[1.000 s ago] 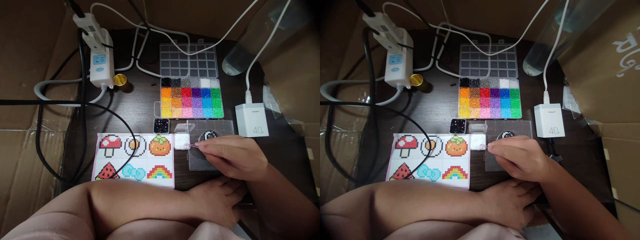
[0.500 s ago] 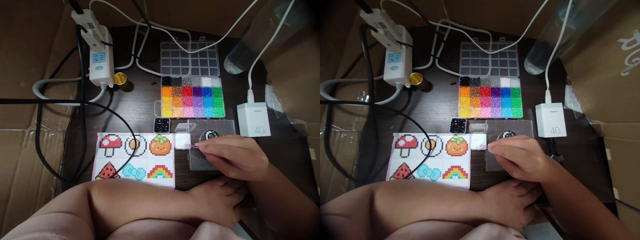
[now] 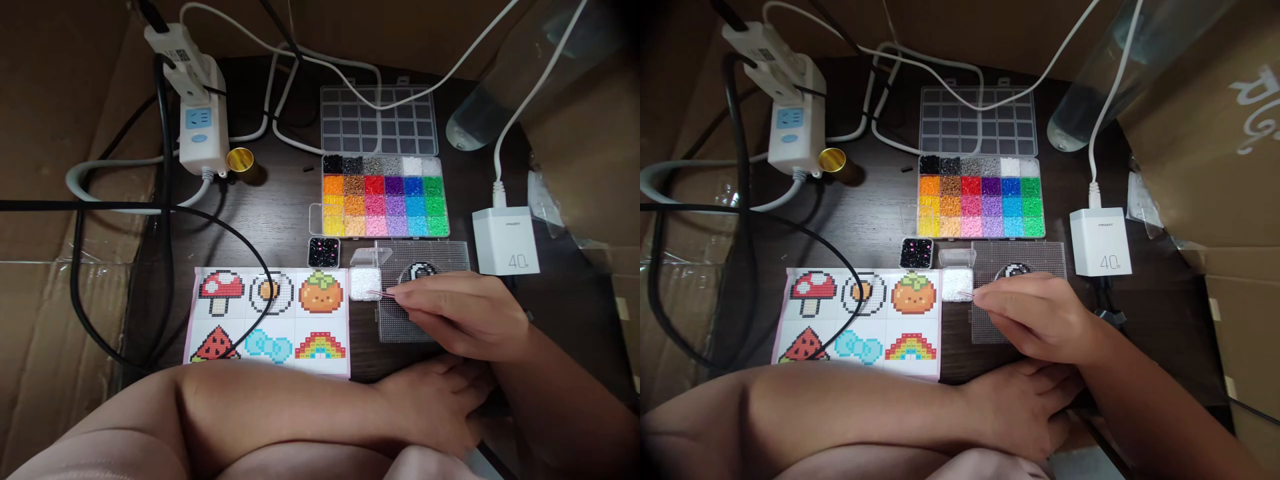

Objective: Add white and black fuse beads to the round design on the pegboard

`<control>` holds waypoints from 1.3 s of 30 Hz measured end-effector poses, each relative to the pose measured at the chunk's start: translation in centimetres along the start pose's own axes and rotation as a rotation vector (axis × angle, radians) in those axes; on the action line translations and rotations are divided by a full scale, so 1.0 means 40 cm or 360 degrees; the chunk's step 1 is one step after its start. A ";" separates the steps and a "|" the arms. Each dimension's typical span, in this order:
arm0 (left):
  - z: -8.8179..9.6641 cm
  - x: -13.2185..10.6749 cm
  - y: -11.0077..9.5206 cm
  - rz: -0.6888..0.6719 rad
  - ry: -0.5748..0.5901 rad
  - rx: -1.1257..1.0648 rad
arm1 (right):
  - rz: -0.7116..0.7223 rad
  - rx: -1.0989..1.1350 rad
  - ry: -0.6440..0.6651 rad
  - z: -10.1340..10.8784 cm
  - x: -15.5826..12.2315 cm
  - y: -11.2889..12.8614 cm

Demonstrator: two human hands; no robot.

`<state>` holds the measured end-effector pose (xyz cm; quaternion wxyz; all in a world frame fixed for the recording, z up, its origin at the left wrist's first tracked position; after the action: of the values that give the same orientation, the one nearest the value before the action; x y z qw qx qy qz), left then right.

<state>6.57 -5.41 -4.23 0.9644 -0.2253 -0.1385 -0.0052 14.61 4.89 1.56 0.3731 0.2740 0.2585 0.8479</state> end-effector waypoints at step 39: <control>-0.001 -0.001 0.005 0.0008 -0.0046 0.0030 | -0.0021 -0.0012 -0.0037 -0.006 0.003 0.000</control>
<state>6.54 -5.25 -4.37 0.9643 -0.2168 -0.1519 0.0018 14.38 4.92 1.43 0.3828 0.2807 0.2526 0.8431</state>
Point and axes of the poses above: each hand's wrist, its own x-axis towards the middle knuckle, its own z-axis out of the back of the hand, y = z × x, the point moved 2 cm from there along x, towards the middle knuckle, and after that the axes turned 11 degrees about -z, right-handed, at the moved point
